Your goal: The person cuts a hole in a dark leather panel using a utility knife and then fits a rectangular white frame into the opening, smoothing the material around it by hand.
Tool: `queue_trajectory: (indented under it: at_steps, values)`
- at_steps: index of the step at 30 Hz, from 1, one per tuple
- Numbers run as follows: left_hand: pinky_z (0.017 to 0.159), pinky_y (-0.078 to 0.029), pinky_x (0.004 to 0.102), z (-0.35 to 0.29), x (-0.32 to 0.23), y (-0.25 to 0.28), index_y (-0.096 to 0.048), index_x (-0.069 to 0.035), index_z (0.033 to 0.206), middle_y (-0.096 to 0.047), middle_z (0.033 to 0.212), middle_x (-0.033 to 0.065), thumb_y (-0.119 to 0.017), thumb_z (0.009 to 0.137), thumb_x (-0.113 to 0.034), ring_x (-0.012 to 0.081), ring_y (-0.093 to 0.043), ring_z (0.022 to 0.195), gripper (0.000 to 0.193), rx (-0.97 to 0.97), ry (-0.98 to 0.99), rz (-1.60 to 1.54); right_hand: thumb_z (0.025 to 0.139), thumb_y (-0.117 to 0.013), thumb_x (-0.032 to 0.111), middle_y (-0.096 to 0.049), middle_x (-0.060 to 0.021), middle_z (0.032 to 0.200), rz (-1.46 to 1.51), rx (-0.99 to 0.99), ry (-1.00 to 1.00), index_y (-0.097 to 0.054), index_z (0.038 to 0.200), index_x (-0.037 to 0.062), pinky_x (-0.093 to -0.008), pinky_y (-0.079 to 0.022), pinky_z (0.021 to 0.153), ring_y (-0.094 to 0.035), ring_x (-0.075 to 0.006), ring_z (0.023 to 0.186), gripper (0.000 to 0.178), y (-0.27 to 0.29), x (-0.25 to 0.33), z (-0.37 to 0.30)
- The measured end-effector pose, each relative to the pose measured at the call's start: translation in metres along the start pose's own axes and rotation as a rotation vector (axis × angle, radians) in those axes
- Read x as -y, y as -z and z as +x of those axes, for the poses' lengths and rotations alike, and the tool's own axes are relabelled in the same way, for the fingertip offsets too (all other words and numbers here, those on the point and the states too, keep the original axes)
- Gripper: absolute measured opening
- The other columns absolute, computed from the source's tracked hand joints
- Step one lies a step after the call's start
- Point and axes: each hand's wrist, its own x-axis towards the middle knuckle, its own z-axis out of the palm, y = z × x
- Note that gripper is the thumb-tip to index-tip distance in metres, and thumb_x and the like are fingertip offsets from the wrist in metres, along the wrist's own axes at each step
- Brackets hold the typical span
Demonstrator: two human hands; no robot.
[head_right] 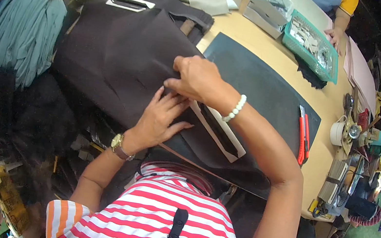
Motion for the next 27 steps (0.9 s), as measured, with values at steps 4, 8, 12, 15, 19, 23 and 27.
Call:
queue_trajectory:
  at_steps: [4,8,12,15,19,23,27]
  values:
    - [0.103,-0.030,0.0533,-0.003,-0.005,0.002,-0.050,-0.001,0.128,-0.049,0.130,0.0199,-0.073,0.076,-0.025,0.0366,-0.041,0.127,0.062,-0.048,-0.039,0.007,0.079,-0.066,0.022,-0.066,-0.0210,0.085,0.067,0.106,0.114,-0.063,0.093,-0.0018,-0.0424,-0.049,0.071,-0.064,-0.0374,0.081,0.028,-0.004,-0.004,0.026]
    - [0.111,-0.021,0.0462,0.006,-0.015,0.016,-0.021,-0.002,0.145,-0.023,0.147,0.0258,-0.083,0.066,-0.026,0.0400,-0.022,0.138,0.103,-0.537,0.060,-0.083,0.085,-0.064,0.026,-0.060,-0.0049,0.076,0.514,-0.213,0.042,-0.063,0.093,0.0003,-0.0319,-0.048,0.062,-0.059,-0.0154,0.068,0.027,0.057,0.000,0.039]
    - [0.110,-0.027,0.0402,0.035,-0.019,0.023,-0.013,0.003,0.145,-0.028,0.144,0.0302,-0.084,0.066,-0.025,0.0365,-0.030,0.135,0.109,-0.466,0.298,-0.394,0.091,-0.061,0.019,-0.057,0.0042,0.078,1.017,-0.657,0.087,-0.060,0.103,0.0092,-0.0185,-0.044,0.050,-0.052,-0.0038,0.058,0.016,0.122,-0.025,0.019]
    - [0.096,-0.043,0.0346,0.057,-0.007,0.029,-0.028,0.007,0.139,-0.058,0.117,0.0223,-0.077,0.070,-0.011,0.0257,-0.058,0.107,0.086,-0.332,0.409,-0.586,0.090,-0.062,0.015,-0.058,0.0018,0.087,1.178,-0.889,0.133,-0.059,0.105,0.0089,-0.0215,-0.048,0.058,-0.054,-0.0069,0.061,0.017,0.151,-0.084,-0.011]
    - [0.081,-0.047,0.0319,0.073,0.014,0.035,-0.069,0.002,0.096,-0.065,0.090,0.0103,-0.065,0.077,0.001,0.0179,-0.062,0.086,0.020,-0.184,0.339,-0.564,0.089,-0.061,0.012,-0.057,0.0029,0.084,1.119,-1.126,-0.089,-0.057,0.111,0.0057,-0.0221,-0.045,0.058,-0.049,-0.0066,0.061,0.024,0.133,-0.095,-0.083]
    - [0.077,-0.046,0.0373,0.069,-0.006,0.045,-0.070,-0.002,0.091,-0.061,0.082,0.0114,-0.068,0.074,-0.002,0.0285,-0.059,0.088,0.017,-0.357,-0.052,-0.095,0.085,-0.063,0.013,-0.061,-0.0072,0.066,0.559,-1.199,-0.415,-0.046,0.115,-0.0078,-0.0220,-0.042,0.046,-0.054,-0.0092,0.053,0.040,0.065,-0.108,-0.172]
    - [0.087,-0.046,0.0424,0.045,-0.017,0.056,-0.071,-0.006,0.089,-0.060,0.081,0.0069,-0.064,0.074,0.000,0.0278,-0.059,0.091,0.017,-0.291,-0.230,0.281,0.081,-0.066,0.007,-0.059,-0.0063,0.062,0.635,-1.070,-0.747,-0.030,0.137,-0.0062,-0.0246,-0.043,0.047,-0.053,-0.0098,0.050,0.068,-0.018,-0.085,-0.225]
